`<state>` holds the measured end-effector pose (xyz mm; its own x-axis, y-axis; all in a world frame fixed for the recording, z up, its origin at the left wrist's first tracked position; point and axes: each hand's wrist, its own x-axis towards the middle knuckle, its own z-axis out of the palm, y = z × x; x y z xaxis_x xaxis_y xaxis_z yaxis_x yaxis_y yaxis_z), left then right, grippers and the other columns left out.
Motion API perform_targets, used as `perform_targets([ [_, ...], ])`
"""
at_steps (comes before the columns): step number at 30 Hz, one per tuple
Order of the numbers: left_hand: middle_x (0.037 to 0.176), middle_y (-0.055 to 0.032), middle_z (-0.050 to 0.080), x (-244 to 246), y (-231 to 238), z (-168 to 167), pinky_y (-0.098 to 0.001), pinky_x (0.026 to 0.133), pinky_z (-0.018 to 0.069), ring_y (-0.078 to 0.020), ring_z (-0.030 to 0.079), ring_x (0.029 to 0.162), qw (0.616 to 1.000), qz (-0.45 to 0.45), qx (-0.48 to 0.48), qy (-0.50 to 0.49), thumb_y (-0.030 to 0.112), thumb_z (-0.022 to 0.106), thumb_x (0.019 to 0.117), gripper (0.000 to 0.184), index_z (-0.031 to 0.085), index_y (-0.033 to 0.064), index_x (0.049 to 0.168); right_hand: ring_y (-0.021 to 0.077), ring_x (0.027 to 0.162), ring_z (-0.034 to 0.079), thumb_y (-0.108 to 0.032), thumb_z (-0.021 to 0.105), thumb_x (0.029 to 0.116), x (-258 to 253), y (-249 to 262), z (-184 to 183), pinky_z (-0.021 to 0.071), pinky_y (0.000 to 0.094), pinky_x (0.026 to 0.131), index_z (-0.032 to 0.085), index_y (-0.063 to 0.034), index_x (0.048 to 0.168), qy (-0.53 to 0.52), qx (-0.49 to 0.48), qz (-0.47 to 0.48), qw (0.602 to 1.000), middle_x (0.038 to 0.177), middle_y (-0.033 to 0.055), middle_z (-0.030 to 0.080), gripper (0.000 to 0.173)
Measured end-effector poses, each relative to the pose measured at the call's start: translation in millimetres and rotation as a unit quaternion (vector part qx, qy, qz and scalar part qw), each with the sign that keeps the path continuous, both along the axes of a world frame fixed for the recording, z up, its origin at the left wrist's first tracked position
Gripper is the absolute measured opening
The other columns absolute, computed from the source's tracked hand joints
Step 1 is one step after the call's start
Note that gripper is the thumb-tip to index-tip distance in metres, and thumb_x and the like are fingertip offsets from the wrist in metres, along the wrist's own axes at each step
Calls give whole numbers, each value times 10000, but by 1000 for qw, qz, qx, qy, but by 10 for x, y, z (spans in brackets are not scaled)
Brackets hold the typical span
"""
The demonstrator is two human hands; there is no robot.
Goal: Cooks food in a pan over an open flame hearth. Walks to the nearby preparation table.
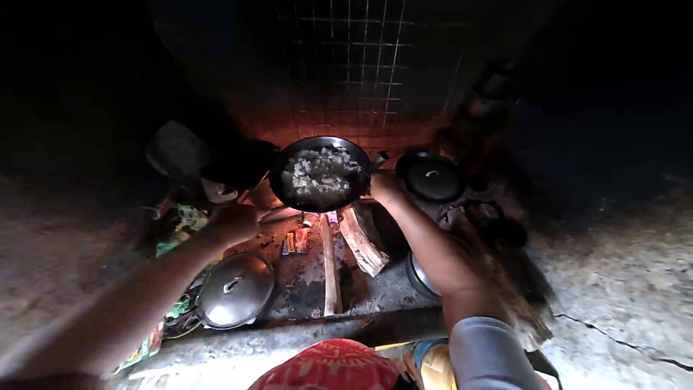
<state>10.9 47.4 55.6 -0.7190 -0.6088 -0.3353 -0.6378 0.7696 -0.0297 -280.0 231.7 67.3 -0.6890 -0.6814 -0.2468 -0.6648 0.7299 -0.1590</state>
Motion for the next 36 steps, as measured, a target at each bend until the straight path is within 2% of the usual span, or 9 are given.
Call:
perform_targets([
  [4, 1251, -192, 687, -533, 189, -300, -669, 877, 524, -444, 659, 1123, 999, 31, -18, 17, 395, 626, 1012, 511, 527, 297, 1503, 448, 1198, 636, -188, 568, 1013, 74, -38, -87, 511, 687, 921, 673, -10, 1245, -9, 20, 2, 1000, 1286, 245, 663, 311],
  [6, 1243, -207, 686, -835, 271, -389, -684, 827, 538, -460, 666, 1100, 997, 68, -23, 24, 301, 664, 961, 494, 584, 247, 1446, 440, 1190, 643, -168, 569, 1008, 79, -53, -87, 523, 676, 909, 668, -6, 1244, -8, 25, -8, 1000, 1284, 242, 664, 303],
  [11, 1277, -223, 664, -1116, 53, -270, -690, 969, 480, -448, 619, 1203, 996, 10, 26, 86, 162, 590, 1010, 342, 646, 102, 1342, 427, 1211, 642, -234, 515, 1055, -100, 15, -45, 520, 659, 945, 549, -95, 1459, 9, 1, -5, 1000, 1327, 216, 658, 428],
  [15, 1241, -199, 688, -880, -170, 275, -761, 861, 479, -469, 639, 1153, 996, 38, -33, 73, 189, 605, 990, 351, 671, 241, 1331, 419, 1190, 659, -264, 493, 1065, -128, 41, -18, 534, 661, 923, 482, -129, 1527, 35, -28, -6, 999, 1329, 201, 662, 482],
  [19, 1229, -228, 683, -865, -190, 455, -737, 792, 511, -491, 653, 1108, 989, 102, -97, 45, 200, 639, 975, 355, 669, 205, 1329, 434, 1232, 622, -201, 562, 1023, -13, -93, -61, 507, 663, 961, 602, -46, 1381, -1, -19, -20, 1000, 1339, 237, 639, 392],
  [21, 1195, -265, 674, -877, -185, 132, -735, 778, 512, -510, 653, 1069, 988, 117, -90, 49, 214, 669, 958, 324, 674, 97, 1260, 451, 1241, 609, -160, 631, 981, 92, -189, -176, 493, 674, 983, 631, 11, 1315, -31, -15, -17, 999, 1334, 262, 632, 375],
  [25, 1184, -271, 672, -780, -259, -349, -713, 882, 510, -488, 651, 1099, 996, 71, -38, 47, 238, 663, 966, 369, 643, 15, 1259, 437, 1229, 624, -214, 525, 1042, 193, -176, -171, 505, 668, 966, 622, -14, 1331, -40, 11, 38, 998, 1324, 248, 643, 365],
  [32, 1123, -240, 691, -678, -224, 594, -683, 789, 534, -480, 668, 1035, 989, 36, -144, -13, 142, 640, 976, 333, 636, 108, 1308, 453, 1241, 611, -274, 519, 1066, 119, -83, 124, 494, 665, 985, 578, -11, 1398, 6, 14, 35, 999, 1344, 261, 627, 428],
  [36, 1152, -236, 676, -1023, -529, 551, -660, 777, 546, -467, 665, 1047, 983, 58, -172, -8, 75, 650, 954, 285, 643, 38, 1236, 443, 1132, 656, -205, 604, 1002, 420, 32, 204, 532, 666, 886, 707, 11, 1139, 26, 25, 56, 998, 1212, 243, 681, 276],
])
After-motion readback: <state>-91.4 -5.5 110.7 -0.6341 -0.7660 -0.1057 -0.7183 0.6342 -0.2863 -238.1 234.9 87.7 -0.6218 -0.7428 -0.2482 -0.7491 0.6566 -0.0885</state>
